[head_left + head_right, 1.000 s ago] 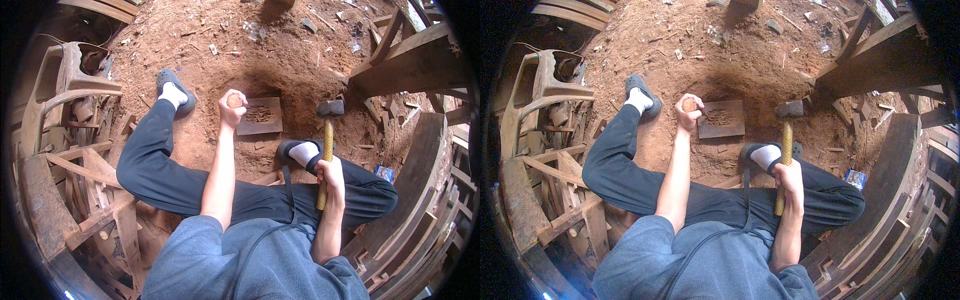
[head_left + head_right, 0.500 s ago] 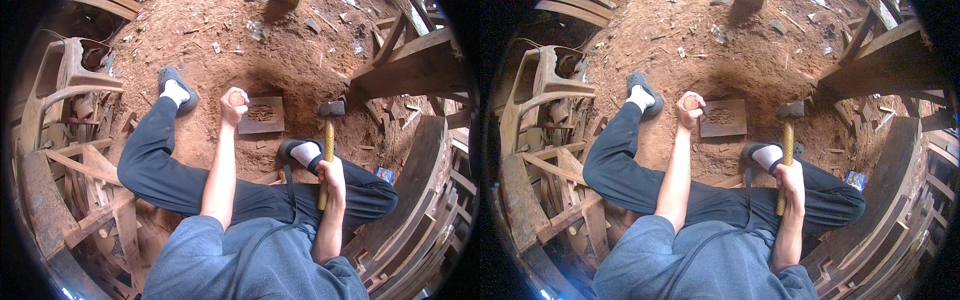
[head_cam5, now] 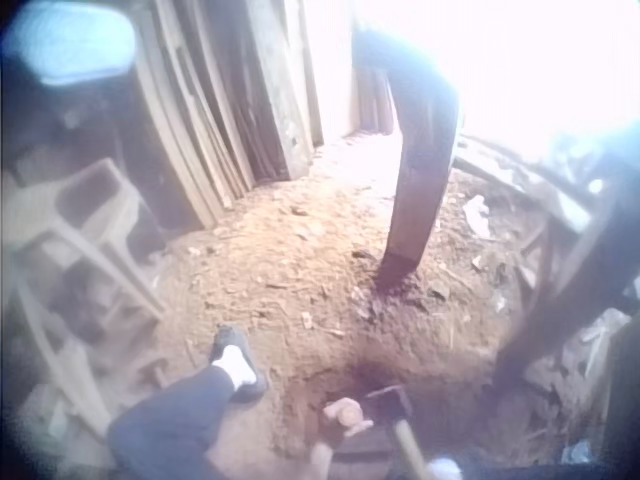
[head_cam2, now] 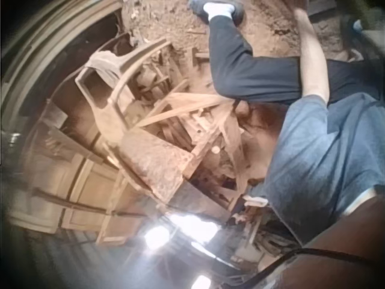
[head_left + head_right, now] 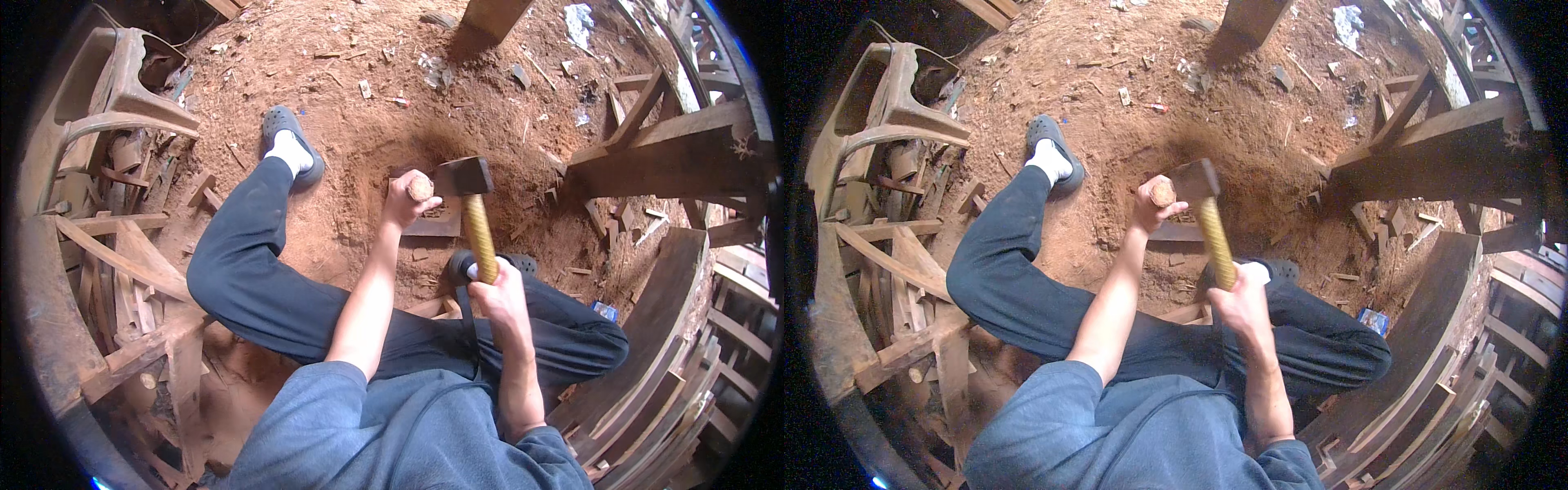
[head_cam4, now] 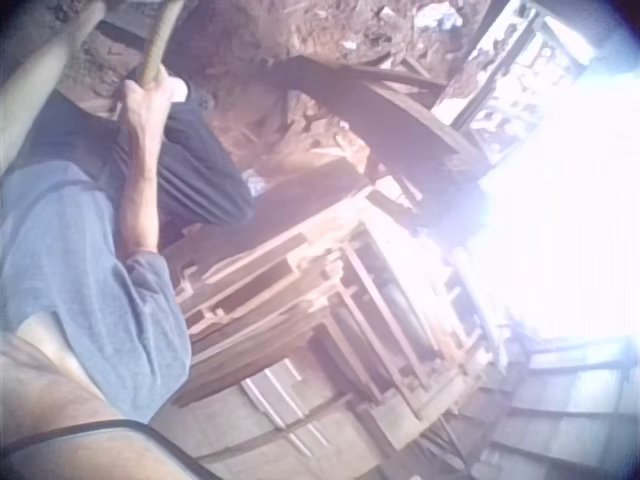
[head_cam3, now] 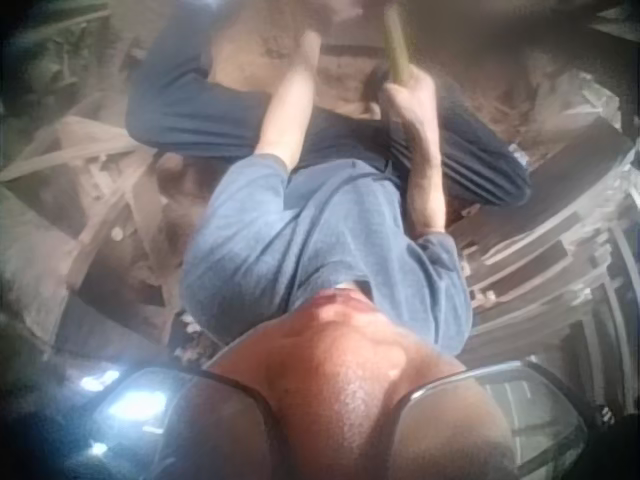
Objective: The person sits on the ground and repeatedly strikes a small metal object with a hammer. The metal piece is held in place on a flat surface while the person uses the hammer to pound it.
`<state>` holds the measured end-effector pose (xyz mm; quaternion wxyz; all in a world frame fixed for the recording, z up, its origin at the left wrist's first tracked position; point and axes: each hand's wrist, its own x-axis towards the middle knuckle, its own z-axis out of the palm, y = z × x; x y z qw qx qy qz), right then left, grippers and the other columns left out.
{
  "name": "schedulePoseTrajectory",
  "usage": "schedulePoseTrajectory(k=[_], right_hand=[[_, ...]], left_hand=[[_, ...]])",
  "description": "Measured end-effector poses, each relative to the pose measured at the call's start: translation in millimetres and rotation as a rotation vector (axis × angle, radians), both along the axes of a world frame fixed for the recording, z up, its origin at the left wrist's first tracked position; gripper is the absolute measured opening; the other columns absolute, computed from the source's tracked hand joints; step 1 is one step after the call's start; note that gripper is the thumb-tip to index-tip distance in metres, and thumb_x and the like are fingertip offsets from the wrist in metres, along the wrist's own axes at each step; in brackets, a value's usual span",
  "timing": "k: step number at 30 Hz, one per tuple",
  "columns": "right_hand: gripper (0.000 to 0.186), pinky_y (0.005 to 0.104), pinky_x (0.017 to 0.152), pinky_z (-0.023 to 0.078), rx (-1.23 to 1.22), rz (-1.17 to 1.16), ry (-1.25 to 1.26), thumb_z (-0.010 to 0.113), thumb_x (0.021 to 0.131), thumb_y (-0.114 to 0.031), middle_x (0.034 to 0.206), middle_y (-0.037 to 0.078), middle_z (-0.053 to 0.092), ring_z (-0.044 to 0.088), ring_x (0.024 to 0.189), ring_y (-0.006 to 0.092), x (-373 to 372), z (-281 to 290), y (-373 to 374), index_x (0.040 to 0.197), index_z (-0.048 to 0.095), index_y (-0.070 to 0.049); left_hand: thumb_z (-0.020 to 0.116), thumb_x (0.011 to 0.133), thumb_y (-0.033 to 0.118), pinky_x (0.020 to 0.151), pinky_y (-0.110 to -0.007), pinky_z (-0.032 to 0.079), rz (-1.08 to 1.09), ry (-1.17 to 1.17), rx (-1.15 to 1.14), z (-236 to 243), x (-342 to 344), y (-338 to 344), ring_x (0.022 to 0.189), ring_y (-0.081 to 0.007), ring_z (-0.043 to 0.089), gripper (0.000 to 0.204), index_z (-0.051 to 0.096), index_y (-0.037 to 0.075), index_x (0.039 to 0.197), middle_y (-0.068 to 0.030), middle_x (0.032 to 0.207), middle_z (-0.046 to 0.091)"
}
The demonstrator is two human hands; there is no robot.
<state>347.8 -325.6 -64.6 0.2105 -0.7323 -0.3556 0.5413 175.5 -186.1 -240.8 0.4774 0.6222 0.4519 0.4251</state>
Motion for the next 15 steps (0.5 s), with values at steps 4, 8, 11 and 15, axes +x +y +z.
schedulePoseTrajectory(k=[4, 8, 11, 15], right_hand=[[0.032, 0.0336, 0.060, 0.047, -0.016, 0.152, -0.104, 0.059, 0.068, -0.010, 0.067, 0.013, 0.058, 0.058, 0.061, 0.0206, -29.3, -11.0, 15.4, 0.098, 0.057, 0.003], [0.038, 0.0358, 0.062, 0.049, -0.075, 0.169, -0.095, 0.058, 0.068, -0.010, 0.068, 0.016, 0.062, 0.062, 0.061, 0.0235, -43.7, -13.6, 21.4, 0.103, 0.060, 0.004], [0.034, 0.0347, 0.062, 0.048, -0.139, 0.135, -0.069, 0.058, 0.067, -0.010, 0.068, 0.015, 0.061, 0.060, 0.063, 0.0216, -39.3, -11.3, 22.4, 0.097, 0.059, 0.006], [0.033, 0.0377, 0.071, 0.049, -0.100, 0.183, -0.150, 0.060, 0.069, -0.013, 0.074, 0.021, 0.063, 0.064, 0.076, 0.0310, -32.8, -16.0, 23.2, 0.096, 0.057, 0.005]], left_hand=[[0.082, 0.059, 0.008, 0.069, -0.031, 0.051, 0.003, 0.029, 0.053, 2.5, -1.0, -2.4, 0.073, -0.0189, 0.062, 0.034, 0.060, 0.004, 0.085, -0.0070, 0.078, 0.064], [0.072, 0.059, -0.002, 0.072, -0.035, 0.052, -0.023, 0.043, -0.009, -7.5, -5.8, -1.5, 0.080, -0.0267, 0.064, 0.034, 0.059, 0.003, 0.091, -0.0094, 0.084, 0.065], [0.069, 0.059, -0.001, 0.075, -0.036, 0.052, -0.007, -0.005, -0.017, -20.5, -2.3, 1.6, 0.082, -0.0299, 0.064, 0.037, 0.059, 0.002, 0.094, -0.0131, 0.087, 0.066], [0.076, 0.067, 0.011, 0.065, -0.034, 0.051, -0.015, 0.057, 0.140, -33.1, 3.6, 3.8, 0.071, -0.0205, 0.064, 0.024, 0.063, 0.003, 0.086, -0.0078, 0.074, 0.065]])
